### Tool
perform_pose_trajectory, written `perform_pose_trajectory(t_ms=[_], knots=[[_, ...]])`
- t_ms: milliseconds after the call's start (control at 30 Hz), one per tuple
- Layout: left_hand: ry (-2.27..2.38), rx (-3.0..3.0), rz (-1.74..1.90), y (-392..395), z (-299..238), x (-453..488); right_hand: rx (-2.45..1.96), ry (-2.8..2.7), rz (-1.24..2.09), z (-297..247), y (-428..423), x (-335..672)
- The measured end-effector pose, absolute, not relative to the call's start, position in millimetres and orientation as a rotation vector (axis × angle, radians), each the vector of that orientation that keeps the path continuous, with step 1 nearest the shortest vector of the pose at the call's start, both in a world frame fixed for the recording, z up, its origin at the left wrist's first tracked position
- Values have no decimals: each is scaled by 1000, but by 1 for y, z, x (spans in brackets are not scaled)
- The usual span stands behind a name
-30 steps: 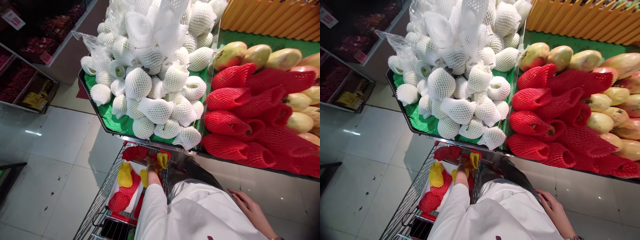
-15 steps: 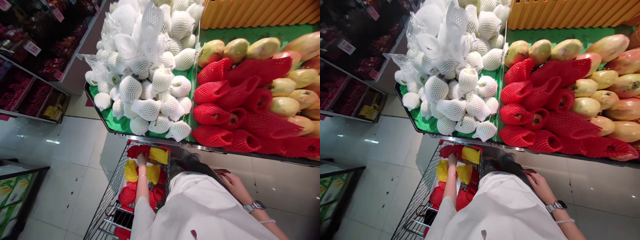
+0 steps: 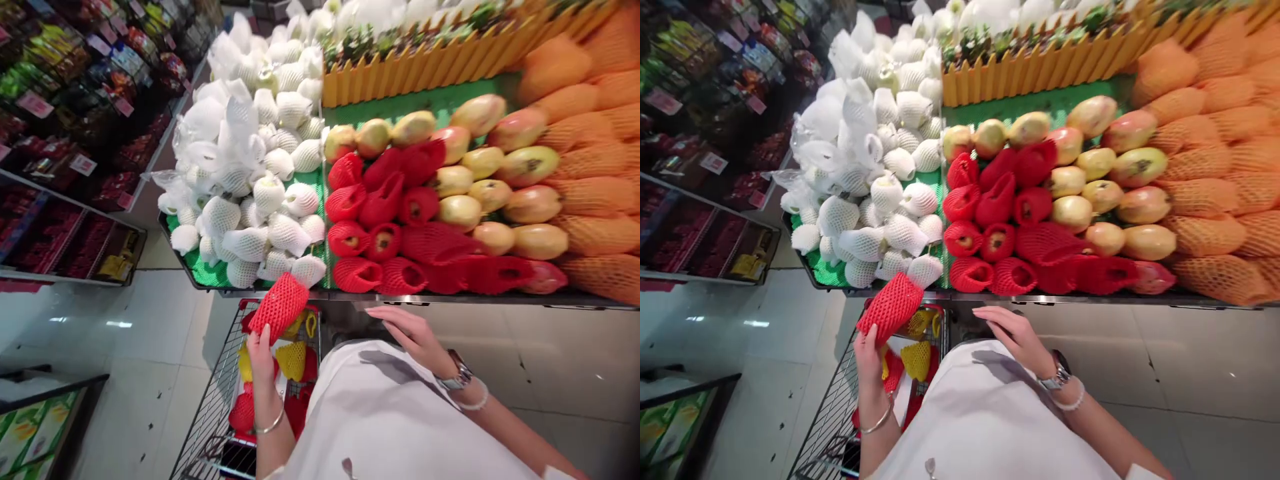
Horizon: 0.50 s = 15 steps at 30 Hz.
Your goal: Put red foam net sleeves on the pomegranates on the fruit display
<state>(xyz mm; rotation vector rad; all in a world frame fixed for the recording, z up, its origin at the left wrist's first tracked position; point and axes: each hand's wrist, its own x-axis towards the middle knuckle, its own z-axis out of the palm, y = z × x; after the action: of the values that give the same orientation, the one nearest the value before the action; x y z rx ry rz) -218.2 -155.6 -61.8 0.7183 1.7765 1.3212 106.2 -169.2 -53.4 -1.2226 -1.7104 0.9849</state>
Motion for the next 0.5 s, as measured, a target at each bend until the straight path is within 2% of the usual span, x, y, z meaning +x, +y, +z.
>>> perform_pose_trajectory(t_ms=[100,233,400,500], knots=[[1676,665,1354,-156,-20,-179,-1109,-1618,956,-26,-153,120],[1760,649,1244,-170,19,-141,-999,-1544,1017,-8,-137,146],[1589,1101,1271,-172,28,-89,-937,-1405,1099,-9,-125,182],[1511,1227,1113,-149,22,-54,-984,-1267,1199,-17,-120,207]])
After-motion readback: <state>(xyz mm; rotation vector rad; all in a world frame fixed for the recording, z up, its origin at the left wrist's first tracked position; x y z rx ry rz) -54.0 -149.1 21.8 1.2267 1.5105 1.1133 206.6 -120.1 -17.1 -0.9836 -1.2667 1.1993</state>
